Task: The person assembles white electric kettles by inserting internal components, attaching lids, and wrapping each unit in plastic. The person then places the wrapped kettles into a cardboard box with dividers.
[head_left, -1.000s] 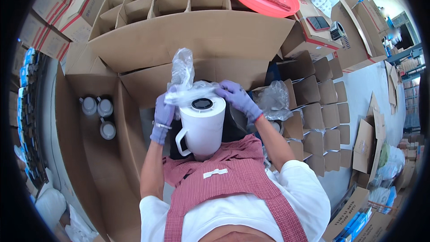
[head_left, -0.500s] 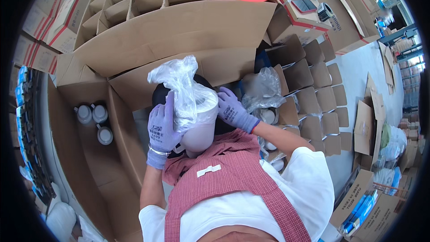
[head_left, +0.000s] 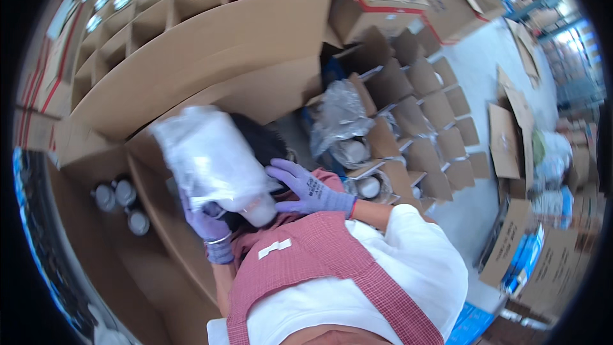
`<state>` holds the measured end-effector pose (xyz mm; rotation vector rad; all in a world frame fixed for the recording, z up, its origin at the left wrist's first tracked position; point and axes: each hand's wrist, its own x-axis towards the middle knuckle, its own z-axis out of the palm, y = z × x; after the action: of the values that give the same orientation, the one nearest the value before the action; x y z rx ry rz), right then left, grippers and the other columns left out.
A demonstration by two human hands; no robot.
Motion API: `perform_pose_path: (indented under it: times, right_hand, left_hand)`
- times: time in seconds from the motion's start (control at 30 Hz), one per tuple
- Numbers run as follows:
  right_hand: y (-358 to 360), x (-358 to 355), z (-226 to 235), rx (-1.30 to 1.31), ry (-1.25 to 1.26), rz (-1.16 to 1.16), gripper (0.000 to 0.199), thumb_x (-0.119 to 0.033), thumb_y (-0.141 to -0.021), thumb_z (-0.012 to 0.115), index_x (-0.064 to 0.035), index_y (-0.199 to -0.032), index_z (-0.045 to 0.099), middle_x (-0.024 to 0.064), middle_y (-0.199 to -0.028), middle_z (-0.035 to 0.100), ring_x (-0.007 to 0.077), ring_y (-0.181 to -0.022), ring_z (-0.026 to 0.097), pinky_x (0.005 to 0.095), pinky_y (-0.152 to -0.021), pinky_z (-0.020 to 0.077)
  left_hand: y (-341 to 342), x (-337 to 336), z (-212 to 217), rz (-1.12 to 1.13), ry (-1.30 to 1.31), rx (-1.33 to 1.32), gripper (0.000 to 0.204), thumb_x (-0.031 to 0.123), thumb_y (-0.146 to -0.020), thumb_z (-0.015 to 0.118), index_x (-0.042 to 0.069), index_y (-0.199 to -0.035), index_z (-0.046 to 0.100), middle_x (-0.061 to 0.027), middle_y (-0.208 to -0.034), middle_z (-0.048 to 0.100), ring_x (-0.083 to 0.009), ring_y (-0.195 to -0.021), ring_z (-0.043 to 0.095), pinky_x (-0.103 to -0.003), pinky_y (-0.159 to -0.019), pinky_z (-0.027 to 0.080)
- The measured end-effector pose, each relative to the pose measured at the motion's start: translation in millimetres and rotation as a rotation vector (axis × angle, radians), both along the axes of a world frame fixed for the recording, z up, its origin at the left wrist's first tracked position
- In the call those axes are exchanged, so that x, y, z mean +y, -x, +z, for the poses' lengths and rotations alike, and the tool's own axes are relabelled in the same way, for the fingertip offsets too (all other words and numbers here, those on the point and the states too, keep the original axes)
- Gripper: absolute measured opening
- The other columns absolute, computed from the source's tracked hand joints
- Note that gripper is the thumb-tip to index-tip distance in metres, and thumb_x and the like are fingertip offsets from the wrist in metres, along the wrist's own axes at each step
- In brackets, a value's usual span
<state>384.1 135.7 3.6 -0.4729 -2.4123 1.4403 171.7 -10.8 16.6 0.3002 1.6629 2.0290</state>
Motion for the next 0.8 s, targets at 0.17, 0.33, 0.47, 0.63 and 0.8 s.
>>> perform_pose_path:
  times: [0.17,0.33,0.47,0.63,0.8]
  right_hand:
    - [3,-12,32,0.248,0.257,-0.413,0.121,-0.030,-0.067,0.088,-0.0041,-0.154,0.009,0.0229,-0.150,0.026,0.0342,-0.141,0.029,0.0424,-0.116,0.0258]
    - [-43,43,41,0.655,0.806,-0.978,0.082,-0.016,-0.079,0.078,-0.0118,-0.144,0.028,0.0127,-0.128,0.051,0.0249,-0.115,0.056,0.0349,-0.096,0.0509]
    - [-158,92,21,1.076,0.831,-0.866,0.047,-0.025,-0.098,0.055,-0.0129,-0.140,0.037,0.0097,-0.133,0.052,0.0226,-0.121,0.054,0.0390,-0.102,0.0465]
    - [-253,160,34,0.640,0.507,-1.213,0.055,-0.012,-0.096,0.061,-0.0113,-0.143,0.032,0.0129,-0.134,0.052,0.0275,-0.116,0.058,0.0420,-0.097,0.0524]
    - [-269,250,19,-0.074,0.232,-1.188,0.068,-0.018,-0.083,0.075,-0.0063,-0.139,0.038,0.0152,-0.124,0.057,0.0241,-0.105,0.062,0.0385,-0.080,0.0570]
  left_hand:
    - [-2,66,-7,-0.192,-0.525,-0.398,0.047,0.006,-0.099,0.036,0.008,-0.145,0.036,0.0069,-0.071,0.033,-0.0019,-0.055,0.031,-0.016,-0.048,0.028]
    - [-105,135,30,-0.517,-0.181,0.325,0.048,0.004,-0.094,0.051,0.005,-0.141,0.051,-0.0143,-0.139,0.049,-0.0223,-0.108,0.057,-0.034,-0.093,0.047]
    - [-178,127,-2,-1.267,-0.337,0.479,0.044,0.014,-0.096,0.057,0.007,-0.139,0.052,-0.0159,-0.140,0.054,-0.0318,-0.130,0.049,-0.041,-0.112,0.035]
    - [-124,95,10,-1.873,-0.101,0.221,0.038,0.016,-0.098,0.054,0.006,-0.134,0.058,-0.0156,-0.129,0.061,-0.0306,-0.123,0.056,-0.039,-0.108,0.040]
    - [-18,63,48,-1.155,0.109,0.371,0.038,0.015,-0.096,0.052,0.001,-0.131,0.058,-0.0139,-0.125,0.064,-0.0256,-0.119,0.058,-0.036,-0.107,0.041]
